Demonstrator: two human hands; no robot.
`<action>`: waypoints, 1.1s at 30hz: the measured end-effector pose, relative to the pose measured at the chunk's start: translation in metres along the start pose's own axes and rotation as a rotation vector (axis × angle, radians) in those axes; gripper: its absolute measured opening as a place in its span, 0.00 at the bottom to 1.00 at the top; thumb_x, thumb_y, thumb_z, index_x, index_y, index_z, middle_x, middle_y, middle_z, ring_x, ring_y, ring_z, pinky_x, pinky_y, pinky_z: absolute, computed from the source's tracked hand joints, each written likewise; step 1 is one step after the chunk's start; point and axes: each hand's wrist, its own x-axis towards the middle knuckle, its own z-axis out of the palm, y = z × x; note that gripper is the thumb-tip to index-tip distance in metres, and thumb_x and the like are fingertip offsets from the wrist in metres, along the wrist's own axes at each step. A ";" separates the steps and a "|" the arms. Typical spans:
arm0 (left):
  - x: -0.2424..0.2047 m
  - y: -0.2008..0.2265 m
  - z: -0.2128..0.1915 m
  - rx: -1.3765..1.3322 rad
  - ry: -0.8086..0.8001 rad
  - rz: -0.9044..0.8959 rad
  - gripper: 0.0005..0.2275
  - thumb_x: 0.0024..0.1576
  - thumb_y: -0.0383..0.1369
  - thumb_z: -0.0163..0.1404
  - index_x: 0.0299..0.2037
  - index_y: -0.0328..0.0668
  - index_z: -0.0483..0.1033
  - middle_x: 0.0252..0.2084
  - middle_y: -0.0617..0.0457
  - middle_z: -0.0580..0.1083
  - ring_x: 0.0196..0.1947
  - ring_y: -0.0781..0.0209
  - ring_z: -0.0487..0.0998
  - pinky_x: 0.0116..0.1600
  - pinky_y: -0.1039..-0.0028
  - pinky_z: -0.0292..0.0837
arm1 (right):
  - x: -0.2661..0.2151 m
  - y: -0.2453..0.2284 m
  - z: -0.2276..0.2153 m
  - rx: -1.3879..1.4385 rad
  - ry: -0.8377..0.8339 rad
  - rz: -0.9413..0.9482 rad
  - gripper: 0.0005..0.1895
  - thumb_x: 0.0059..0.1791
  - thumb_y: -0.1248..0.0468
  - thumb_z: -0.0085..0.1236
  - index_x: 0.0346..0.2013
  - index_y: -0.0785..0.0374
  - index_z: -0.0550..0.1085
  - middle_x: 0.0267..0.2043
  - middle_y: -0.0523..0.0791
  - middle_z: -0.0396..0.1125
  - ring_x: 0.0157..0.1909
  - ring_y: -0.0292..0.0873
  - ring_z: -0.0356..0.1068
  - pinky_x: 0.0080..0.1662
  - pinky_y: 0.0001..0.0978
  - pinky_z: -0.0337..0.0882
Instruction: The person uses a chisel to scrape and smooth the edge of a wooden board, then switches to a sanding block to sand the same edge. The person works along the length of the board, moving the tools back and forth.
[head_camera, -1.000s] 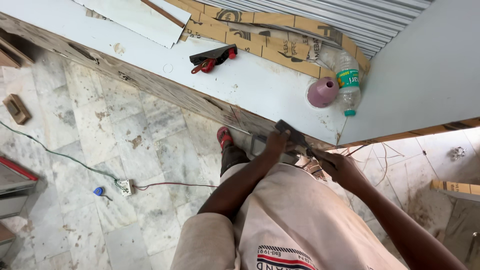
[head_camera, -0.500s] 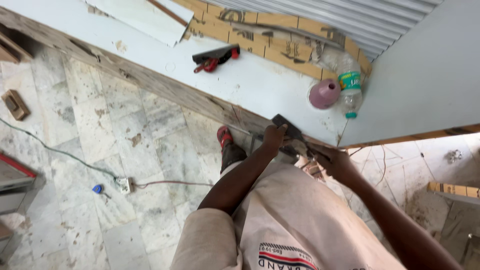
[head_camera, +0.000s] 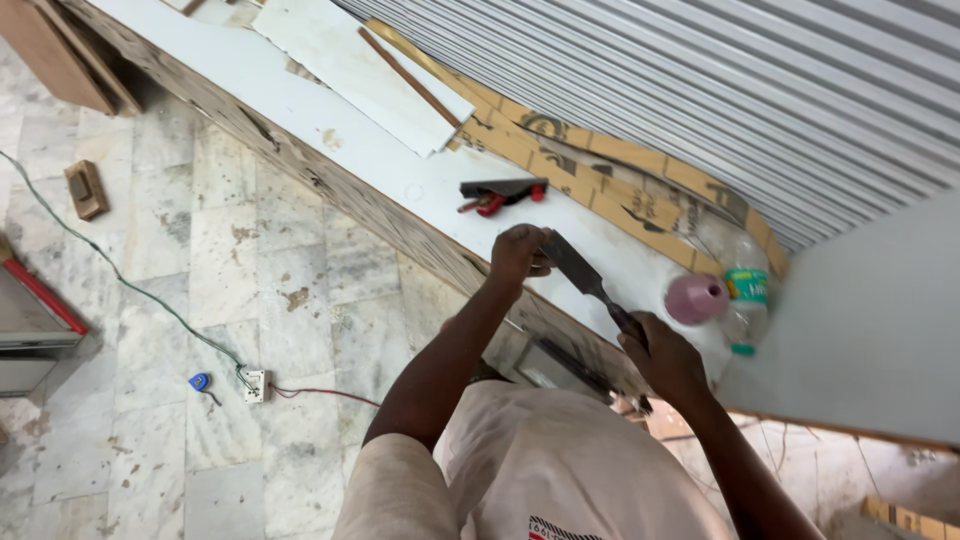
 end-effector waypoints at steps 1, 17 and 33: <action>0.010 0.014 -0.010 -0.001 0.017 0.013 0.11 0.58 0.37 0.55 0.40 0.35 0.77 0.30 0.49 0.79 0.24 0.59 0.81 0.30 0.70 0.78 | 0.021 -0.010 0.004 0.024 0.024 -0.039 0.22 0.50 0.51 0.56 0.54 0.60 0.71 0.42 0.51 0.72 0.44 0.55 0.74 0.45 0.46 0.72; 0.098 0.093 -0.167 1.251 -0.077 0.379 0.22 0.54 0.34 0.61 0.57 0.38 0.69 0.64 0.41 0.70 0.63 0.40 0.69 0.60 0.56 0.71 | 0.357 -0.155 0.037 -0.192 -0.021 -0.053 0.15 0.49 0.61 0.63 0.50 0.57 0.77 0.49 0.47 0.70 0.53 0.51 0.69 0.55 0.47 0.66; 0.161 0.083 -0.139 1.391 -0.497 0.543 0.30 0.52 0.39 0.62 0.62 0.34 0.65 0.56 0.41 0.72 0.56 0.42 0.73 0.59 0.54 0.69 | 0.401 -0.140 0.110 -0.293 0.160 0.017 0.20 0.47 0.63 0.62 0.54 0.59 0.76 0.55 0.50 0.69 0.58 0.57 0.65 0.61 0.49 0.63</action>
